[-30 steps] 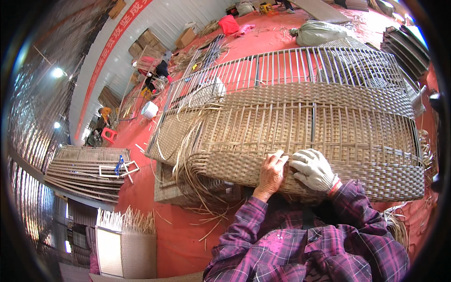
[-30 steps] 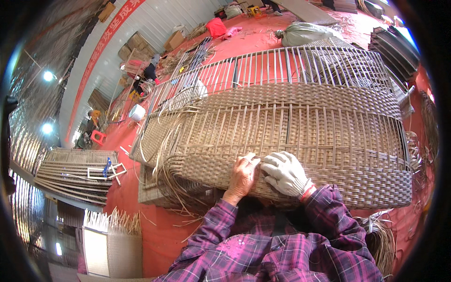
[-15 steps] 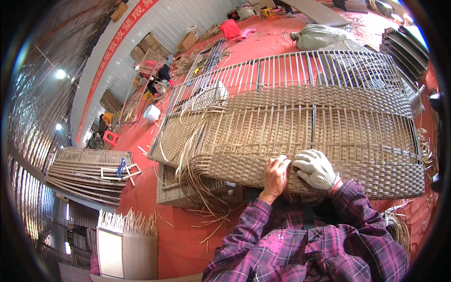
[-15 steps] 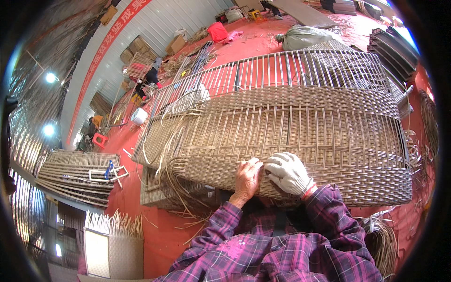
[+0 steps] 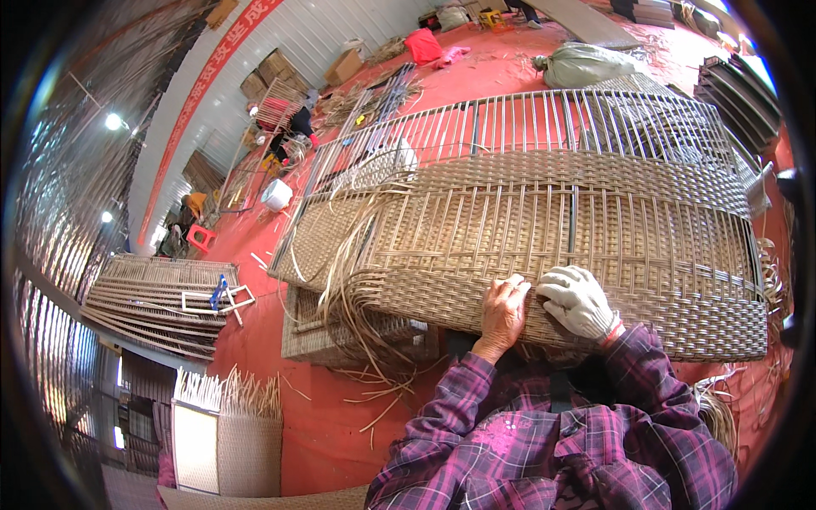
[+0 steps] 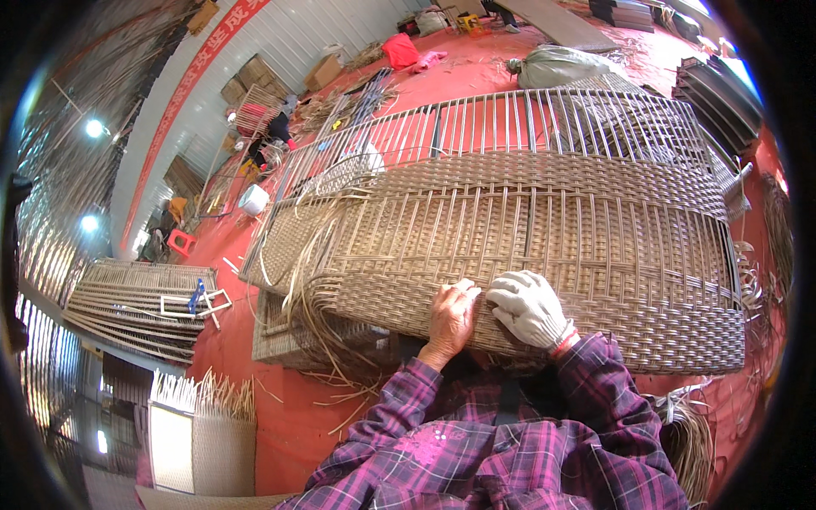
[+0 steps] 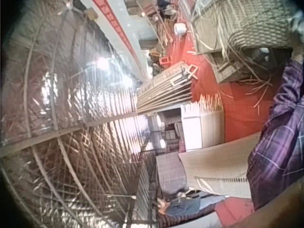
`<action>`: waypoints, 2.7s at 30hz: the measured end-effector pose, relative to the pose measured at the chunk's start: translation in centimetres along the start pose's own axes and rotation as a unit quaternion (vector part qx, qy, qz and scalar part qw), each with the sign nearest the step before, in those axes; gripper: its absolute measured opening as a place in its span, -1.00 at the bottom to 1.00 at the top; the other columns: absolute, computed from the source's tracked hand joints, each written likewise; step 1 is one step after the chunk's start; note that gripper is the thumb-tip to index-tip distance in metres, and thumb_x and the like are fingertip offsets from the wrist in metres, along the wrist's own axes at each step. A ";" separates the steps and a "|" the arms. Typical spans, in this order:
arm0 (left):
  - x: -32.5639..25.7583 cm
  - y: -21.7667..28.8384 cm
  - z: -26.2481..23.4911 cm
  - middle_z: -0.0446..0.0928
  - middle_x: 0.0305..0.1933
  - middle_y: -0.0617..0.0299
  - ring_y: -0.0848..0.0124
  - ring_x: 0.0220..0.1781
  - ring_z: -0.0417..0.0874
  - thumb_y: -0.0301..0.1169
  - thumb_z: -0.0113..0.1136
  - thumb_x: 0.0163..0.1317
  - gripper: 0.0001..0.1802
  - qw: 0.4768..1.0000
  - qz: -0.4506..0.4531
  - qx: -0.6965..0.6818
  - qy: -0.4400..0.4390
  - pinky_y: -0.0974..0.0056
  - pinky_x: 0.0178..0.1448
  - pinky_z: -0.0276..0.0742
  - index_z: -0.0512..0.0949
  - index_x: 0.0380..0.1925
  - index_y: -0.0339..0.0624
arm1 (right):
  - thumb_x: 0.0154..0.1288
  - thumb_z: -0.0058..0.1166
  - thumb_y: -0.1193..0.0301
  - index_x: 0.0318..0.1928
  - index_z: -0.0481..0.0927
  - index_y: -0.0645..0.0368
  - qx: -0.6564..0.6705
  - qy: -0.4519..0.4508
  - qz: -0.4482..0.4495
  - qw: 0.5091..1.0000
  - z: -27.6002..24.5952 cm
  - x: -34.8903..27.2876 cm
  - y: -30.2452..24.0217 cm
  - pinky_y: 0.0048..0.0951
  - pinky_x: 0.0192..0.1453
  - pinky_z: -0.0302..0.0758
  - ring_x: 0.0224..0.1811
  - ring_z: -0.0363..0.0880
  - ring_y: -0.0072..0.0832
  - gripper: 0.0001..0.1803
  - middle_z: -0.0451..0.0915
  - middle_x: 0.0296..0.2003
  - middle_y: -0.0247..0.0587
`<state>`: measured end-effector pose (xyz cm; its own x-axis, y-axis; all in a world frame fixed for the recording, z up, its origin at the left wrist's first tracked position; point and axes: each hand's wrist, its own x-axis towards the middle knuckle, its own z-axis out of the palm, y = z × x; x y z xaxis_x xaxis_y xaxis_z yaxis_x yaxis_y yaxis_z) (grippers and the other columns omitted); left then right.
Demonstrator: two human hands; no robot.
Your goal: The person weaves thin strips of natural fiber through the vertical ribs of a large basket frame. They repeatedly pull strips through the frame, adjust tension, and rotate the basket to continue weaving around its circumference.
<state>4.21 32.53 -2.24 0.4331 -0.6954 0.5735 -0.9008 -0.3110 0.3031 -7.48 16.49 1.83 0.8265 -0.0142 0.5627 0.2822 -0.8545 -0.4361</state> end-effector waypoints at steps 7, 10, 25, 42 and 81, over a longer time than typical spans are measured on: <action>-0.1 0.1 0.1 0.57 0.00 0.16 0.15 -0.02 0.52 -0.50 0.13 0.16 -0.77 1.000 -0.002 0.000 0.008 0.11 0.08 0.45 0.62 -0.17 -0.21 | 0.10 0.22 0.35 -0.11 0.63 0.09 0.004 -0.008 0.005 1.000 -0.1 -0.2 0.0 -0.16 0.20 0.39 0.10 0.51 -0.22 -0.70 0.61 -0.07 -0.23; 0.0 0.2 0.0 0.58 -0.03 0.12 0.13 -0.03 0.53 -0.51 0.13 0.19 -0.79 1.000 -0.006 -0.005 0.010 0.11 0.08 0.45 0.63 -0.18 -0.23 | 0.10 0.22 0.36 -0.12 0.63 0.10 0.006 -0.011 0.005 1.000 -0.2 -0.3 0.1 -0.16 0.20 0.39 0.10 0.51 -0.22 -0.70 0.61 -0.07 -0.23; 0.0 0.5 -0.2 0.60 -0.05 0.10 0.13 -0.05 0.55 -0.51 0.13 0.20 -0.81 1.000 0.000 0.002 0.010 0.13 0.07 0.47 0.65 -0.20 -0.22 | 0.10 0.22 0.36 -0.12 0.64 0.10 0.001 0.004 0.009 1.000 0.0 -0.7 0.2 -0.15 0.20 0.38 0.09 0.50 -0.20 -0.71 0.61 -0.07 -0.22; -0.2 0.2 0.2 0.55 -0.02 0.16 0.16 -0.03 0.51 -0.50 0.12 0.15 -0.76 1.000 0.001 0.008 0.008 0.11 0.07 0.43 0.61 -0.16 -0.21 | 0.12 0.22 0.35 -0.11 0.64 0.11 -0.006 0.009 0.011 1.000 -0.1 -0.8 0.3 -0.15 0.20 0.39 0.09 0.51 -0.18 -0.70 0.61 -0.06 -0.19; 3.3 1.6 -4.9 0.63 -0.22 0.21 0.47 -0.24 0.60 -0.54 0.19 0.28 -0.82 0.918 -0.172 -0.350 -0.078 0.38 -0.13 0.52 0.60 -0.13 -0.26 | 0.12 0.21 0.36 -0.11 0.65 0.10 -0.004 -0.017 0.030 0.999 -0.4 -0.9 0.3 -0.16 0.20 0.38 0.07 0.51 -0.20 -0.71 0.61 -0.07 -0.19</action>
<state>4.34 32.91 3.88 0.6287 -0.7352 0.2533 -0.4471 -0.0753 0.8913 -8.33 16.06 1.56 0.8579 -0.0487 0.5116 0.2278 -0.8564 -0.4634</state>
